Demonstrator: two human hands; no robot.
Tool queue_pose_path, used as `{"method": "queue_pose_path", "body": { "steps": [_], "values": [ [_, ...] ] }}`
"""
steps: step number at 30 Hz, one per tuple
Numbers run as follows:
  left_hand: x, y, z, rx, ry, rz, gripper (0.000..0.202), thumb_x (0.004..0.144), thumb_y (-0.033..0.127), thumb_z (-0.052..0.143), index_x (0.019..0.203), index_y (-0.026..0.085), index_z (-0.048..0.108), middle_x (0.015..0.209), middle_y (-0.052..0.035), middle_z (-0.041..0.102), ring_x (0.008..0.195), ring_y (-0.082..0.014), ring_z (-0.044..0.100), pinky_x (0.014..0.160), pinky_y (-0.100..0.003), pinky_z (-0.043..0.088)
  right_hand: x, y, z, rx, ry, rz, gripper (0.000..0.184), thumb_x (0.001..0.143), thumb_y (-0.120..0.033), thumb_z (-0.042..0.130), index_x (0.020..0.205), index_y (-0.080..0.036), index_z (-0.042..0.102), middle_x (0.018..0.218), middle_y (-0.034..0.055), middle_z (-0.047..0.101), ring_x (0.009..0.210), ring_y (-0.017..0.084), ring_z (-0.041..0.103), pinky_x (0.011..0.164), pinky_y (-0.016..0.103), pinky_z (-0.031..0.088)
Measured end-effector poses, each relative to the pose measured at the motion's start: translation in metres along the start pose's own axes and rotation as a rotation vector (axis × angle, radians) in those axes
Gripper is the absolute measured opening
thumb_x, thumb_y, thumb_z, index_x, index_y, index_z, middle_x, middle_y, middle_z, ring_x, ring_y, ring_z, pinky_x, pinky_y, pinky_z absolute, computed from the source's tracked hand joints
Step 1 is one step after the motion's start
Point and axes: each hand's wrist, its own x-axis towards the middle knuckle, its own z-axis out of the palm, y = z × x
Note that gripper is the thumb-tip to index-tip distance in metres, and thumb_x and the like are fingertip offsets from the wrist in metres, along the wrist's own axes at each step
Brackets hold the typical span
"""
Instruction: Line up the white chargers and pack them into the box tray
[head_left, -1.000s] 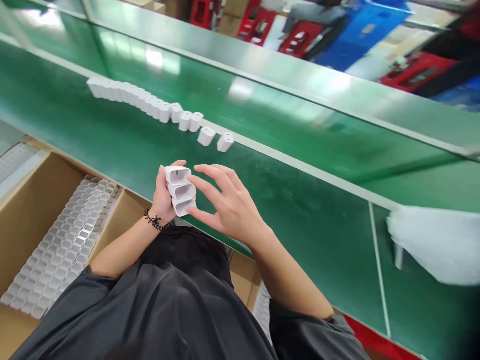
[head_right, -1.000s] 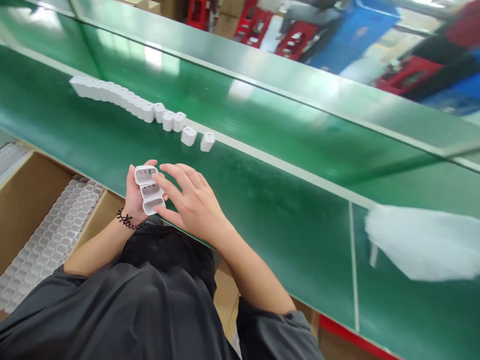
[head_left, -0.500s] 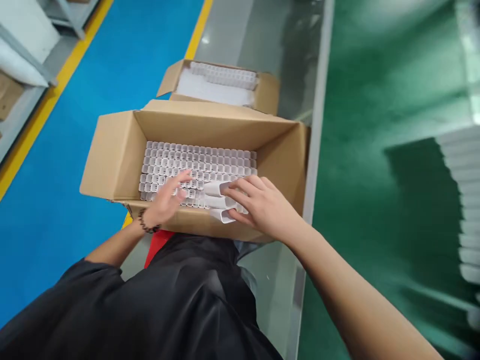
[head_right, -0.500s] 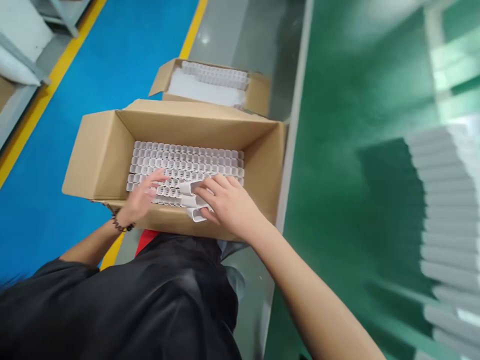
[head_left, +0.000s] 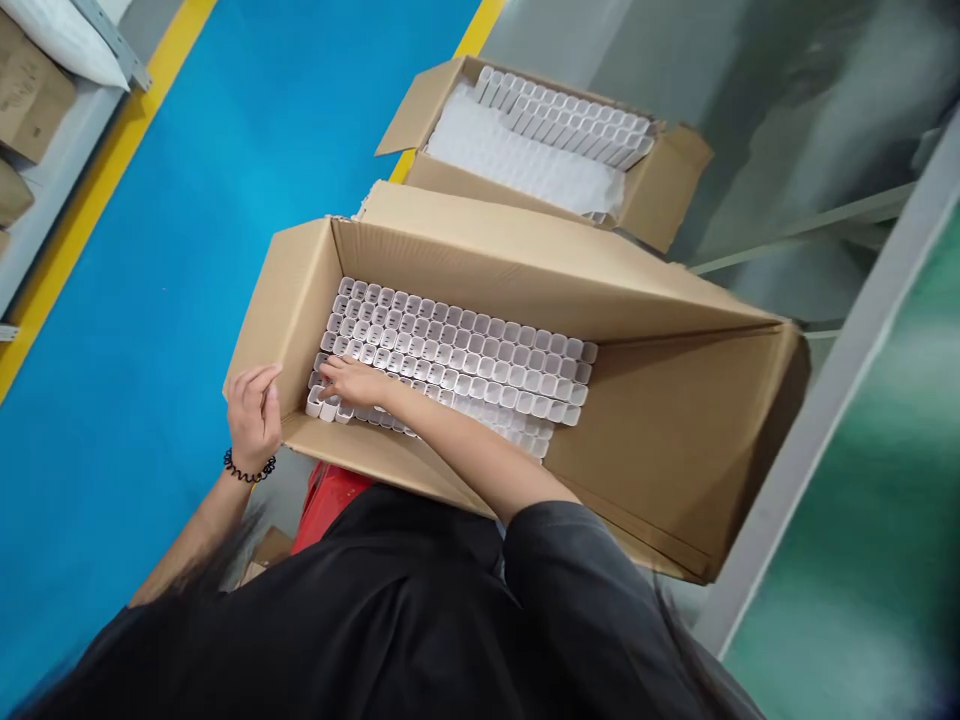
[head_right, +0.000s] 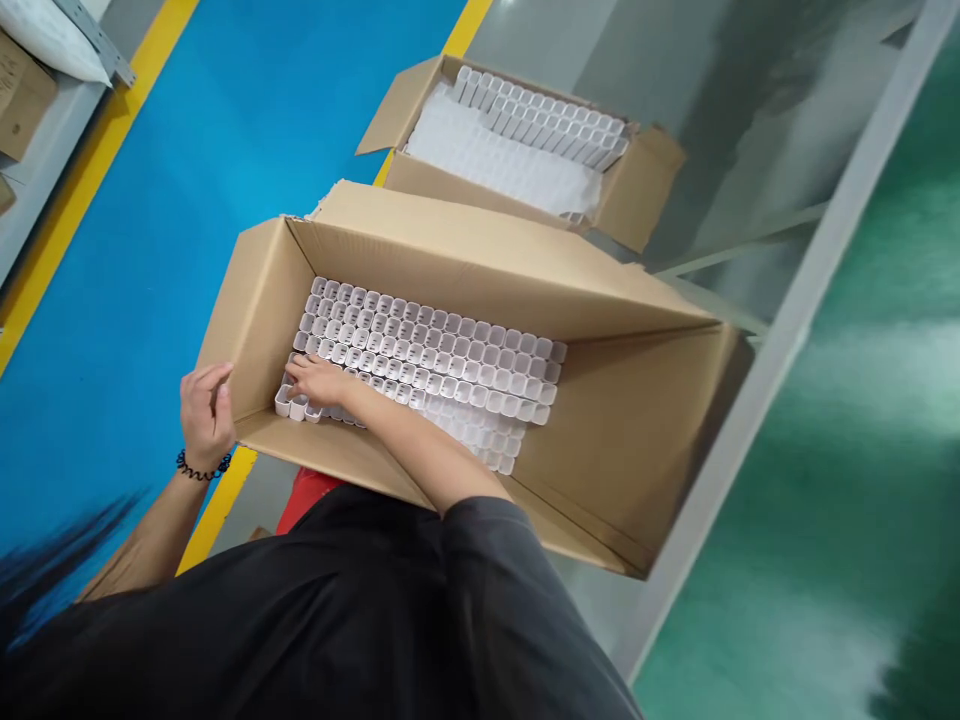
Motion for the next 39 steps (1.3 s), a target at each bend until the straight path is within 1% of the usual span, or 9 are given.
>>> {"method": "queue_pose_path", "body": {
  "steps": [4, 9, 14, 21, 27, 30, 33, 36, 39],
  "values": [
    [0.001, 0.0, -0.002, -0.014, -0.023, -0.036, 0.03, 0.098, 0.014, 0.048, 0.125, 0.019, 0.06, 0.115, -0.012, 0.067, 0.113, -0.0219, 0.06, 0.099, -0.039, 0.047, 0.017, 0.003, 0.024, 0.029, -0.008, -0.017, 0.026, 0.094, -0.02, 0.057, 0.114, -0.021, 0.074, 0.118, 0.0146, 0.061, 0.111, 0.028, 0.045, 0.089, 0.039, 0.033],
    [0.001, 0.002, -0.001, -0.02, -0.027, -0.07, 0.029, 0.097, 0.015, 0.05, 0.123, 0.018, 0.061, 0.114, -0.0129, 0.066, 0.115, -0.023, 0.059, 0.098, -0.039, 0.048, 0.034, -0.016, 0.049, 0.049, 0.003, -0.008, 0.037, 0.101, -0.016, 0.037, 0.105, -0.015, 0.074, 0.137, 0.017, 0.057, 0.123, 0.028, 0.043, 0.096, 0.043, 0.035],
    [0.002, 0.003, 0.0, -0.025, -0.011, -0.077, 0.026, 0.096, 0.016, 0.053, 0.12, 0.018, 0.062, 0.113, -0.0124, 0.067, 0.113, -0.0226, 0.06, 0.098, -0.039, 0.049, 0.036, -0.028, 0.063, 0.097, -0.024, 0.067, 0.04, 0.102, -0.013, 0.03, 0.106, -0.014, 0.071, 0.118, 0.017, 0.067, 0.111, 0.027, 0.054, 0.095, 0.044, 0.039],
    [0.003, 0.003, 0.001, -0.012, -0.014, -0.102, 0.022, 0.097, 0.021, 0.051, 0.116, 0.018, 0.063, 0.112, -0.0121, 0.068, 0.114, -0.0228, 0.06, 0.099, -0.04, 0.049, 0.026, -0.032, 0.057, 0.279, -0.079, 0.161, 0.03, 0.093, -0.009, 0.051, 0.119, -0.014, 0.065, 0.116, 0.0137, 0.07, 0.09, 0.022, 0.068, 0.081, 0.036, 0.052],
    [0.004, 0.001, 0.0, -0.004, -0.028, -0.096, 0.025, 0.098, 0.024, 0.049, 0.118, 0.018, 0.063, 0.113, -0.0126, 0.066, 0.114, -0.0231, 0.059, 0.1, -0.04, 0.047, 0.004, -0.021, 0.029, 0.448, -0.042, 0.211, 0.045, 0.074, 0.005, 0.062, 0.11, -0.02, 0.073, 0.115, 0.0039, 0.075, 0.099, 0.017, 0.071, 0.084, 0.026, 0.054],
    [0.006, -0.002, -0.006, 0.082, -0.089, -0.061, 0.03, 0.098, 0.029, 0.05, 0.122, 0.017, 0.062, 0.117, -0.0149, 0.064, 0.115, -0.0255, 0.058, 0.102, -0.043, 0.044, -0.044, -0.01, -0.011, 0.47, 0.117, 0.354, 0.046, 0.082, 0.004, 0.052, 0.117, -0.018, 0.071, 0.119, 0.0055, 0.074, 0.106, 0.018, 0.07, 0.092, 0.03, 0.054],
    [0.02, 0.003, -0.008, 0.181, -0.206, 0.083, 0.039, 0.095, 0.032, 0.057, 0.131, 0.015, 0.059, 0.122, -0.0175, 0.062, 0.121, -0.0312, 0.054, 0.107, -0.049, 0.039, -0.121, -0.028, -0.057, 0.417, 0.389, 0.591, 0.044, 0.092, -0.003, 0.042, 0.13, -0.014, 0.062, 0.132, 0.0109, 0.067, 0.119, 0.022, 0.064, 0.103, 0.041, 0.049],
    [0.051, 0.032, 0.008, 0.118, -0.285, 0.311, 0.04, 0.094, 0.031, 0.059, 0.131, 0.017, 0.059, 0.128, -0.0177, 0.06, 0.124, -0.0335, 0.052, 0.109, -0.052, 0.04, -0.198, -0.088, -0.078, 0.42, 0.874, 0.732, 0.036, 0.098, -0.014, 0.044, 0.129, -0.017, 0.061, 0.125, 0.009, 0.07, 0.116, 0.02, 0.065, 0.101, 0.041, 0.051],
    [0.082, 0.092, 0.041, -0.139, -0.438, 0.627, 0.035, 0.097, 0.028, 0.055, 0.131, 0.019, 0.057, 0.124, -0.0137, 0.063, 0.119, -0.0285, 0.057, 0.105, -0.046, 0.046, -0.247, -0.167, -0.051, 0.42, 1.283, 0.836, 0.027, 0.1, -0.022, 0.048, 0.121, -0.019, 0.064, 0.111, 0.0075, 0.073, 0.104, 0.018, 0.068, 0.094, 0.035, 0.054]
  ]
}}
